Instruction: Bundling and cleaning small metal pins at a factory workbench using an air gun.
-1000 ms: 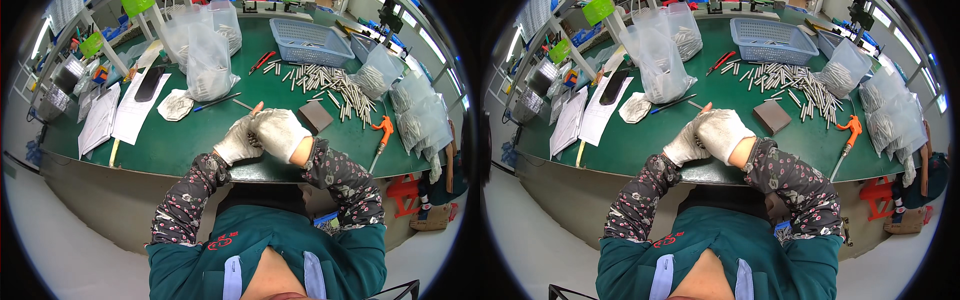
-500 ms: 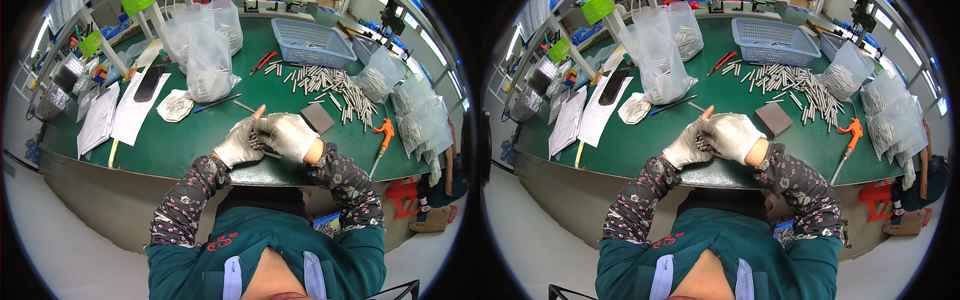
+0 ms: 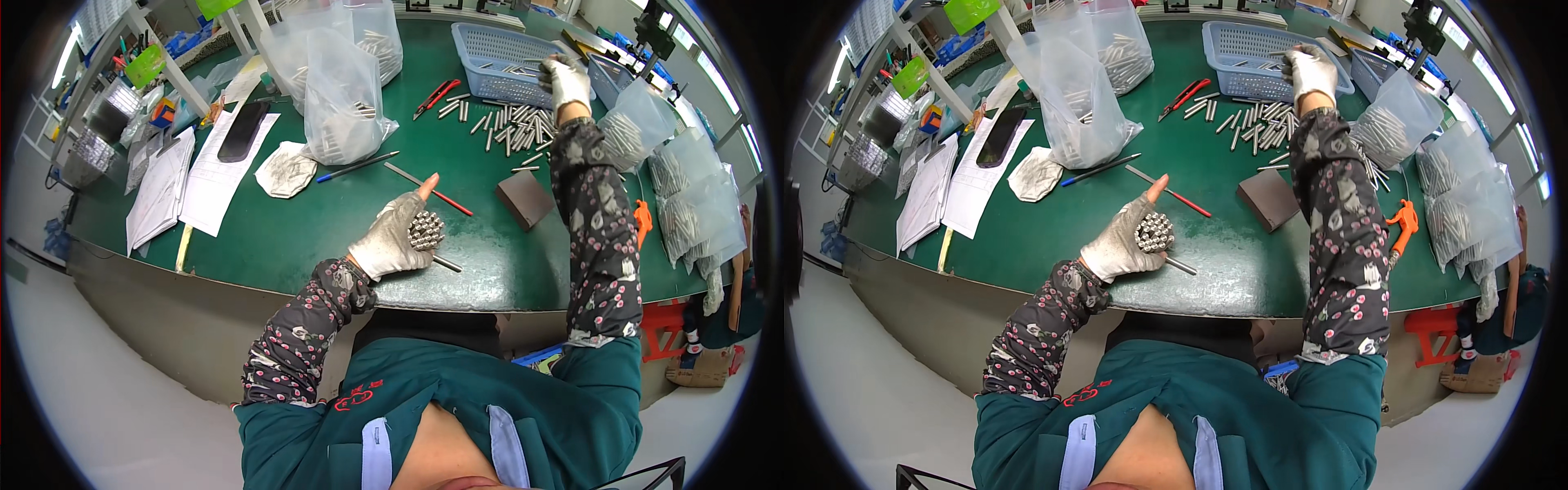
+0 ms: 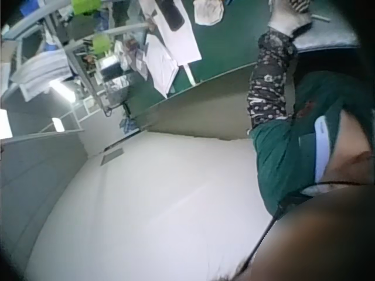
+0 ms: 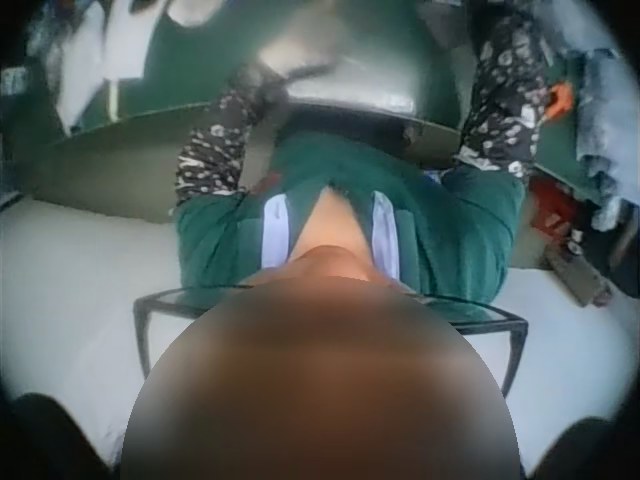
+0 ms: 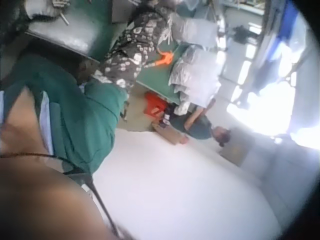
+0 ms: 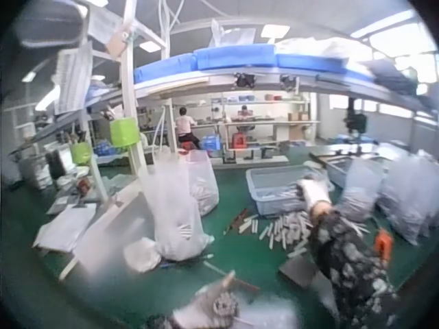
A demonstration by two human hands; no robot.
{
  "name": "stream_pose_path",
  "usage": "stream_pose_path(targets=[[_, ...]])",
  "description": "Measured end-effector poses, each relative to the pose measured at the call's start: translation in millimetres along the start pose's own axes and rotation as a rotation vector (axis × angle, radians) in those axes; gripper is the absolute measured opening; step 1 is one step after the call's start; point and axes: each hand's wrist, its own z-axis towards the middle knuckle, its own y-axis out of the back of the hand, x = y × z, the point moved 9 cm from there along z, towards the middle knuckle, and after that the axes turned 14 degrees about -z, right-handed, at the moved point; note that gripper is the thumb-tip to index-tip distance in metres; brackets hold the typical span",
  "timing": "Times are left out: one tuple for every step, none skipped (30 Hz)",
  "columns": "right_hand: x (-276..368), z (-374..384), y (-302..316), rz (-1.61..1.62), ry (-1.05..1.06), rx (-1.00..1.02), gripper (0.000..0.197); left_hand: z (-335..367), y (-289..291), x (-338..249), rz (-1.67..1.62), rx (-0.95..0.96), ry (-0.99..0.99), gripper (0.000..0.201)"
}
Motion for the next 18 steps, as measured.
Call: stream_pose_path(targets=[[-1,8,1,-0.024,0.035,0.016,0.031,0,1,0,0.001,-0.005,0.001,0.100],[-2,13,2,-0.046,0.069,0.031,0.036,0,1,-2,0.058,-0.008,-0.013,0.101],[-4,20,6,-0.307,0.084,0.022,0.042,0,1,-4,0.115,-0.008,-0.029,0.101],[-12,23,8,-0.306,0.082,0.018,0.042,2,0,-5,0.117,-0.004,-0.029,0.101],[0,17,6,-0.516,0.202,-0.018,0.043,2,0,-5,0.113,-0.010,-0.031,0.101],[10,8,4,-0.726,0.322,-0.059,0.043,2,0,-6,0.110,-0.012,-0.035,0.102],[17,-9,-3,-0.733,0.483,-0.037,0.037,3,0,-7,0.110,-0.009,-0.034,0.102],[32,-43,-23,-0.578,0.561,0.096,0.029,-1,3,-7,0.093,-0.023,-0.036,0.101],[43,-76,-34,-0.496,0.660,0.199,0.023,0,2,-8,0.073,-0.019,-0.048,0.101],[62,-121,-51,-0.514,0.669,0.376,0.018,-1,4,-6,0.075,-0.025,-0.047,0.101],[71,-159,-64,-0.409,0.770,0.531,0.016,-2,7,1,0.052,-0.048,-0.010,0.100],[85,-198,-69,-0.388,0.935,0.612,0.016,-2,9,7,0.027,-0.068,0.026,0.099],[92,-229,-77,-0.430,1.041,0.709,0.017,-1,8,10,0.027,-0.063,0.023,0.099],[100,-256,-83,-0.485,1.083,0.819,0.017,-1,9,16,-0.068,-0.067,0.030,0.100],[105,-276,-85,-0.481,1.246,0.766,0.020,1,8,16,-0.164,-0.066,0.036,0.102],[109,-293,-87,-0.506,1.370,0.752,0.014,1,7,13,-0.163,-0.062,0.034,0.102],[104,-298,-94,-0.572,1.412,0.763,0.011,2,6,-3,-0.052,-0.053,-0.058,0.096],[95,-302,-102,-0.637,1.452,0.774,0.008,2,4,-16,0.058,-0.045,-0.151,0.092]])
